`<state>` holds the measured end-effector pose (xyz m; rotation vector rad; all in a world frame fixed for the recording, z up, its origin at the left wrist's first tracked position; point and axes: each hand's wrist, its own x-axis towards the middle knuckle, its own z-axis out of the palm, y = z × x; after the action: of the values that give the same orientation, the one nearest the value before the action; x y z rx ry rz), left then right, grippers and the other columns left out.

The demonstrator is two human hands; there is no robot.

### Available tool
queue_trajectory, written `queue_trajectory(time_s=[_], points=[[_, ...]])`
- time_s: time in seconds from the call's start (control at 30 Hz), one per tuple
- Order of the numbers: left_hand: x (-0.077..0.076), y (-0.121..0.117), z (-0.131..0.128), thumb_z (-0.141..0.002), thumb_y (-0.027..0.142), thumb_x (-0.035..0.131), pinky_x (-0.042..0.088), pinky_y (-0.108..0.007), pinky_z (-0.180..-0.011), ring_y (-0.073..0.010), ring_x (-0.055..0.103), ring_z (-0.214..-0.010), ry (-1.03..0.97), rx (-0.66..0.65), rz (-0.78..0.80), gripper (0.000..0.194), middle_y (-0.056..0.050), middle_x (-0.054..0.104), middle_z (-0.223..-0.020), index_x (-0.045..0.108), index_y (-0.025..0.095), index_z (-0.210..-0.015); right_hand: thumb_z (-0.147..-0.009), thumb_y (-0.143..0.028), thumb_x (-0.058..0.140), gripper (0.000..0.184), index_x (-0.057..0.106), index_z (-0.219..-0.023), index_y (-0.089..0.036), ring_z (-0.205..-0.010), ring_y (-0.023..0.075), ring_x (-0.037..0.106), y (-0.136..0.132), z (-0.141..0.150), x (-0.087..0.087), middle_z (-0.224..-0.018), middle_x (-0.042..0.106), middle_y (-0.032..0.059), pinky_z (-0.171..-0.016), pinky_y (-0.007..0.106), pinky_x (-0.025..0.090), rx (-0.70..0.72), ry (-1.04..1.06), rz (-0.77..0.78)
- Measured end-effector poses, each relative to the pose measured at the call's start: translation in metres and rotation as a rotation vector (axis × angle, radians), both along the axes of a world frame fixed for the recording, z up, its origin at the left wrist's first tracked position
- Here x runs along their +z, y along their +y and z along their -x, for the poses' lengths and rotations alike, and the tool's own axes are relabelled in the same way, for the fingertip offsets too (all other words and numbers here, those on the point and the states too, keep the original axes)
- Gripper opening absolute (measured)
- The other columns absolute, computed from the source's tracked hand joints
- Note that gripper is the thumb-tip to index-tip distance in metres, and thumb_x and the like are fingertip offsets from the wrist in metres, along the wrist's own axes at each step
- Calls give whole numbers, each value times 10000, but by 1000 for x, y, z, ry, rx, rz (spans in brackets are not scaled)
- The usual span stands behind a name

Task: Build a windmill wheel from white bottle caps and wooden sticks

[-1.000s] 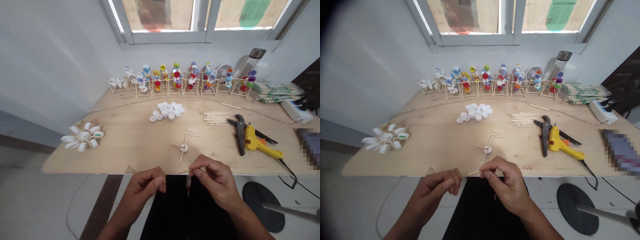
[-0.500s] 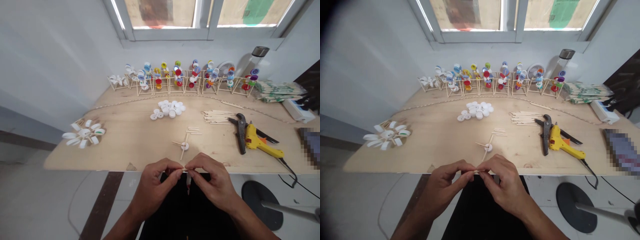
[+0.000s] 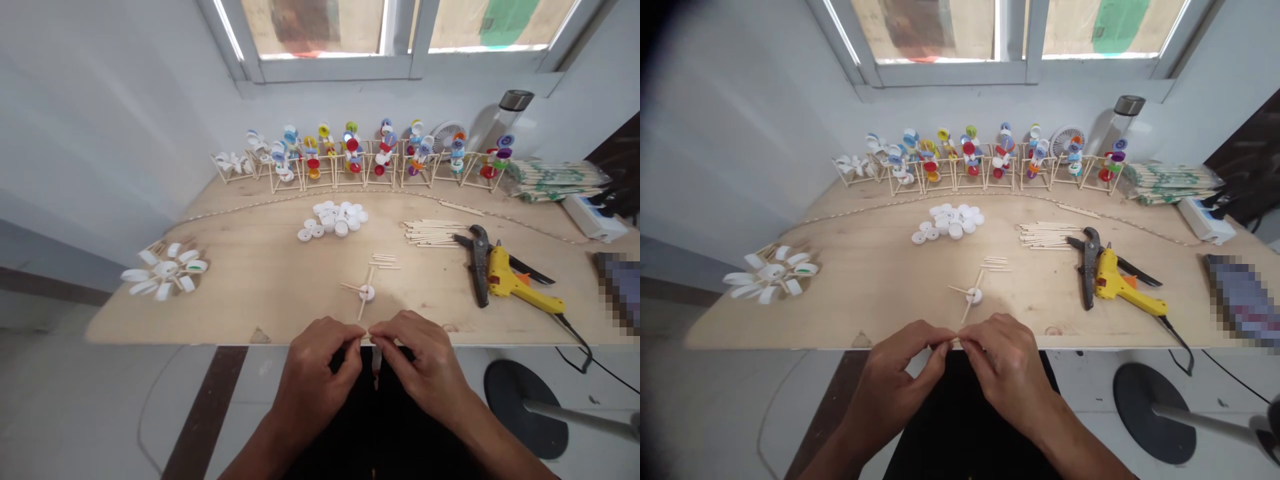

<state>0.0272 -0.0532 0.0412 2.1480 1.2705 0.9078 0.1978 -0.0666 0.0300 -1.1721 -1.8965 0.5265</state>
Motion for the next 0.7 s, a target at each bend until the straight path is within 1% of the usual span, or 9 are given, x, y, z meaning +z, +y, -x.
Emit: queue_trajectory(time_s=[0.13, 0.33, 0.43, 0.53, 0.63, 0.7], points=[[-4, 0, -3, -806, 108, 481, 469, -282, -602, -172, 595, -640, 46, 5, -140, 163, -45, 638, -667, 634, 157, -777, -893, -139, 482, 155, 635, -895, -158, -625, 146, 571, 0, 1, -1, -682, 651, 36, -601, 287, 424, -3, -49, -58], [-13, 0, 0, -815, 111, 459, 470, -264, -597, -152, 595, -621, 85, 14, -188, 184, -34, 642, -646, 628, 174, -779, -896, -126, 461, 181, 635, -873, -169, -612, 142, 558, -2, 3, -2, -677, 648, 34, -594, 284, 417, 12, -85, -96], [-14, 2, 9, -814, 135, 476, 490, -258, -610, -155, 629, -635, 73, 81, -142, 165, -29, 669, -668, 635, 178, -798, -889, -118, 473, 166, 630, -881, -171, -618, 145, 561, -4, 1, 1, -679, 647, 31, -590, 283, 421, 12, -69, -87], [-8, 5, 18, -834, 172, 492, 506, -253, -641, -151, 653, -661, 27, 125, -11, 159, -13, 694, -707, 648, 185, -861, -882, -109, 494, 143, 619, -901, -175, -644, 148, 577, -4, -1, 5, -714, 658, 35, -612, 291, 434, 5, -30, -96], [-2, 7, 21, -862, 206, 499, 508, -258, -697, -155, 663, -748, -29, 75, 81, 187, -25, 711, -806, 650, 191, -972, -884, -100, 493, 143, 612, -912, -176, -647, 145, 567, -2, 1, 7, -715, 653, 34, -611, 293, 433, 6, -22, -102], [1, 7, 19, -853, 229, 533, 504, -272, -726, -168, 658, -794, -55, 16, 98, 181, -40, 710, -852, 657, 188, -978, -887, -96, 486, 148, 612, -909, -172, -640, 142, 554, 0, 3, 6, -702, 644, 30, -606, 291, 427, 9, -26, -104]])
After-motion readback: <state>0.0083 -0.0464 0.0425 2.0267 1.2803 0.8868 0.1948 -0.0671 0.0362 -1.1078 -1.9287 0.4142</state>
